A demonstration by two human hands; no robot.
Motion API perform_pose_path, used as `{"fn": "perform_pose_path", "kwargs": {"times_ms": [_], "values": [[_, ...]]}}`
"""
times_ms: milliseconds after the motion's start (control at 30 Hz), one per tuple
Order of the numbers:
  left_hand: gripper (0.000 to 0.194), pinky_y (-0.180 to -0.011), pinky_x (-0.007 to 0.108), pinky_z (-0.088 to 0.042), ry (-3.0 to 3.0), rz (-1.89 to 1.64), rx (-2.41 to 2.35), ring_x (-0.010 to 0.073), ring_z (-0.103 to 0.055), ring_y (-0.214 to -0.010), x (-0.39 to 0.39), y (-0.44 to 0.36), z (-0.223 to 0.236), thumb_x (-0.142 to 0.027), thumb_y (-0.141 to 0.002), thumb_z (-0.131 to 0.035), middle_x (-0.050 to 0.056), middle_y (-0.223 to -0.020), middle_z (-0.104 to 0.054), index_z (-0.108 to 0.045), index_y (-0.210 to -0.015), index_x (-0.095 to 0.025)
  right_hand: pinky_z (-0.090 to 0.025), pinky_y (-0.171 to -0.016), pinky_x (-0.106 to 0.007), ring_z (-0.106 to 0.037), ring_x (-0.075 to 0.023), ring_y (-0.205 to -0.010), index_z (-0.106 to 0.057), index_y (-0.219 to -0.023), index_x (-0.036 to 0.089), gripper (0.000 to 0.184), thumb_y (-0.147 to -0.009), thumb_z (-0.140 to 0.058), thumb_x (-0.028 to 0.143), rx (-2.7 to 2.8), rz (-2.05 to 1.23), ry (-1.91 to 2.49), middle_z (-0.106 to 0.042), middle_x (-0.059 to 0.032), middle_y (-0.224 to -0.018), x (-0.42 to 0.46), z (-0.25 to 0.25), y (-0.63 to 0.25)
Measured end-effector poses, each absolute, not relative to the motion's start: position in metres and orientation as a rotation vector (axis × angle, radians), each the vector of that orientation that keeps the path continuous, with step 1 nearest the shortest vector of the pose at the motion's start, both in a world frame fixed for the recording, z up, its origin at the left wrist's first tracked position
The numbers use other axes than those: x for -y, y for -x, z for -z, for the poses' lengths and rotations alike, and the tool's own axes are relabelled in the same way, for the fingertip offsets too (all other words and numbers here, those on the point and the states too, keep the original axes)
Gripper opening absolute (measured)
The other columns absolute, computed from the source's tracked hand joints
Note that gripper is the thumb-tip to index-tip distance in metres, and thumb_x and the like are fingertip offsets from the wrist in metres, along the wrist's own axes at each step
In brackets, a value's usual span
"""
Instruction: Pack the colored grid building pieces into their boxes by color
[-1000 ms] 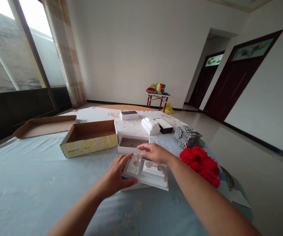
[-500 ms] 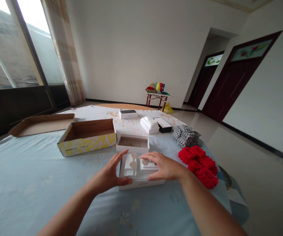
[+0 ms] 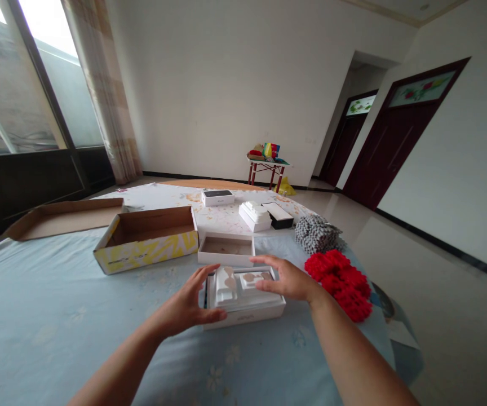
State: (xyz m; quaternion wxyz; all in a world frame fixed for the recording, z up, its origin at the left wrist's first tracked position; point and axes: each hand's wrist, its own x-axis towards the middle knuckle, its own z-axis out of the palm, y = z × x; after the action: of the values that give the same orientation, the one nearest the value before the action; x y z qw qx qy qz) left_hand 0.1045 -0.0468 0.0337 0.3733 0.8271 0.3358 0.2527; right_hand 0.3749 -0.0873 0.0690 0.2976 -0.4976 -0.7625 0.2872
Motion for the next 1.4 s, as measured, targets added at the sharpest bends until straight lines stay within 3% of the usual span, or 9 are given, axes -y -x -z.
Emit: {"fn": "perform_pose_path", "kwargs": {"times_ms": [100, 267, 600, 700, 833, 1033, 1400], "values": [[0.083, -0.097, 0.041, -0.038, -2.063, -0.662, -0.872, 0.0275, -0.038, -0.123, 0.044, -0.103, -0.031, -0.042, -0.065, -0.069, 0.008, -0.135, -0.037, -0.025, -0.135, -0.029, -0.036, -0.098, -0.039, -0.049, -0.0218, -0.113, -0.052, -0.119, 0.021, 0.048, -0.076, -0.058, 0.042, 1.788, -0.643, 1.359, -0.054, -0.0079, -0.121, 0.085, -0.056, -0.384], [0.083, -0.093, 0.04, -0.042, -2.037, -0.617, -0.919, 0.0273, -0.041, -0.119, 0.044, -0.104, -0.03, -0.044, -0.067, -0.067, 0.01, -0.137, -0.036, -0.024, -0.136, -0.028, -0.046, -0.088, -0.04, -0.053, -0.0235, -0.108, -0.05, -0.118, 0.018, 0.051, -0.076, -0.057, 0.046, 1.58, -0.678, 1.43, -0.053, -0.0124, -0.122, 0.088, -0.03, -0.394], [0.066, -0.085, 0.035, -0.048, -2.064, -0.638, -0.921, 0.0263, -0.048, -0.112, 0.041, -0.102, -0.027, -0.045, -0.066, -0.067, 0.007, -0.13, -0.044, -0.041, -0.125, -0.03, -0.045, -0.09, -0.038, -0.055, -0.024, -0.106, -0.048, -0.119, 0.015, 0.057, -0.077, -0.053, 0.053, 1.535, -0.722, 1.535, -0.051, -0.0151, -0.124, 0.098, -0.026, -0.394], [0.069, -0.086, 0.035, -0.048, -2.056, -0.649, -0.897, 0.0269, -0.048, -0.112, 0.039, -0.101, -0.026, -0.045, -0.064, -0.068, 0.006, -0.129, -0.046, -0.04, -0.126, -0.03, -0.042, -0.092, -0.038, -0.045, -0.0258, -0.117, -0.037, -0.13, 0.016, 0.074, -0.071, -0.059, 0.055, 1.559, -0.829, 1.503, -0.04, -0.0165, -0.134, 0.104, -0.033, -0.395], [0.071, -0.089, 0.034, -0.045, -2.024, -0.604, -0.853, 0.0264, -0.047, -0.114, 0.037, -0.098, -0.026, -0.045, -0.067, -0.066, 0.007, -0.131, -0.045, -0.036, -0.129, -0.029, -0.031, -0.102, -0.042, -0.03, -0.0288, -0.128, -0.016, -0.14, 0.022, 0.111, -0.051, -0.076, 0.05, 1.76, -0.943, 1.515, -0.025, -0.0143, -0.143, 0.111, -0.043, -0.398], [0.051, -0.09, 0.033, -0.044, -1.924, -0.592, -0.86, 0.0244, -0.049, -0.112, 0.035, -0.097, -0.027, -0.047, -0.078, -0.054, 0.004, -0.126, -0.05, -0.043, -0.124, -0.029, -0.014, -0.109, -0.037, -0.013, -0.0269, -0.134, -0.012, -0.141, 0.021, 0.124, -0.041, -0.08, 0.047, 2.039, -0.888, 1.543, -0.01, -0.0102, -0.148, 0.105, -0.045, -0.4], [0.062, -0.092, 0.037, -0.043, -1.919, -0.572, -0.878, 0.0282, -0.04, -0.121, 0.034, -0.095, -0.023, -0.044, -0.068, -0.067, 0.007, -0.119, -0.054, -0.041, -0.122, -0.027, -0.022, -0.106, -0.032, -0.029, -0.0253, -0.128, -0.019, -0.14, 0.023, 0.118, -0.041, -0.08, 0.044, 2.182, -0.902, 1.527, -0.022, -0.0084, -0.142, 0.092, -0.048, -0.399]]}}
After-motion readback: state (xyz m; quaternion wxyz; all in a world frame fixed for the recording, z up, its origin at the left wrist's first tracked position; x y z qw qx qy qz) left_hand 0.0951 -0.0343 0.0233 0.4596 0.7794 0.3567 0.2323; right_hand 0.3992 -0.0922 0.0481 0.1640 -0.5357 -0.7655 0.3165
